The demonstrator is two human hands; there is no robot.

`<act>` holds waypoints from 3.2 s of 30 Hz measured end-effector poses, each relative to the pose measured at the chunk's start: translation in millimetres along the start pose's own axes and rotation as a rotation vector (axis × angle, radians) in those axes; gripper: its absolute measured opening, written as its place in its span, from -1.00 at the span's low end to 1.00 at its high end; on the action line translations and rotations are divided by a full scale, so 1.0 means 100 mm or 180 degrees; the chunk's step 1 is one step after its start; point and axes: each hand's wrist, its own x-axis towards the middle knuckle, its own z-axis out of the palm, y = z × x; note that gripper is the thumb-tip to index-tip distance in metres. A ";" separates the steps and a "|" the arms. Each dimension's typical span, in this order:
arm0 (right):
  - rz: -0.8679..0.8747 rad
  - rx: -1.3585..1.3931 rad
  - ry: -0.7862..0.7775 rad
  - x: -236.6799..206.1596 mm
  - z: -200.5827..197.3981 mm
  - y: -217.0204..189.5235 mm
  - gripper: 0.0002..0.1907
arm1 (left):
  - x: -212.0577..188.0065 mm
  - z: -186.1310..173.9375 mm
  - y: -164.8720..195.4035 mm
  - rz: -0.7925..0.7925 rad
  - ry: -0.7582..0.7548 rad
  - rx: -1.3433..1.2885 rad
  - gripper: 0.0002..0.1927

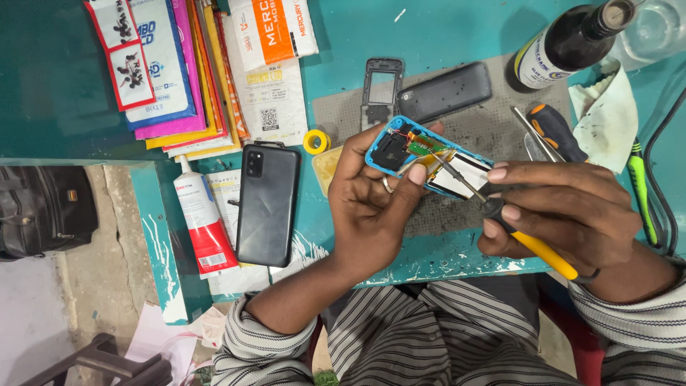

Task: The person repairs a disassembled mobile phone at a workbench. They use a screwdriver to pry and work inside the open blue phone body, remove the battery, handle the phone frame and keypad component, then drive screws with a screwdriver to reassemble the phone.

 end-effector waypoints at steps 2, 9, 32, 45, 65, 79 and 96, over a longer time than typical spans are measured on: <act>-0.0013 -0.0043 0.0009 0.00 0.00 0.00 -0.74 | 0.00 0.00 0.00 0.0004 -0.0002 0.0014 -0.63; 0.0059 -0.0026 -0.0002 0.00 0.00 -0.01 -0.74 | -0.01 -0.01 -0.01 0.0009 -0.0018 0.0021 -0.63; 0.0147 0.0102 -0.0049 0.01 -0.03 -0.02 -0.72 | -0.01 0.00 0.00 0.0019 -0.0069 -0.0023 -0.63; 0.0225 0.0084 -0.0075 0.01 -0.01 -0.06 -0.72 | -0.04 -0.01 0.00 0.0025 -0.0047 -0.0055 -0.64; 0.0227 0.0109 -0.0140 0.01 -0.03 -0.05 -0.73 | -0.04 -0.03 -0.01 0.0082 -0.0074 0.0042 -0.64; 0.0409 0.0319 -0.0259 0.02 -0.07 -0.08 -0.74 | -0.05 -0.02 -0.03 0.0096 -0.0031 -0.0005 -0.64; 0.0423 0.0304 -0.0267 0.03 -0.06 -0.08 -0.73 | -0.05 -0.01 -0.04 0.0187 0.0000 0.0083 -0.65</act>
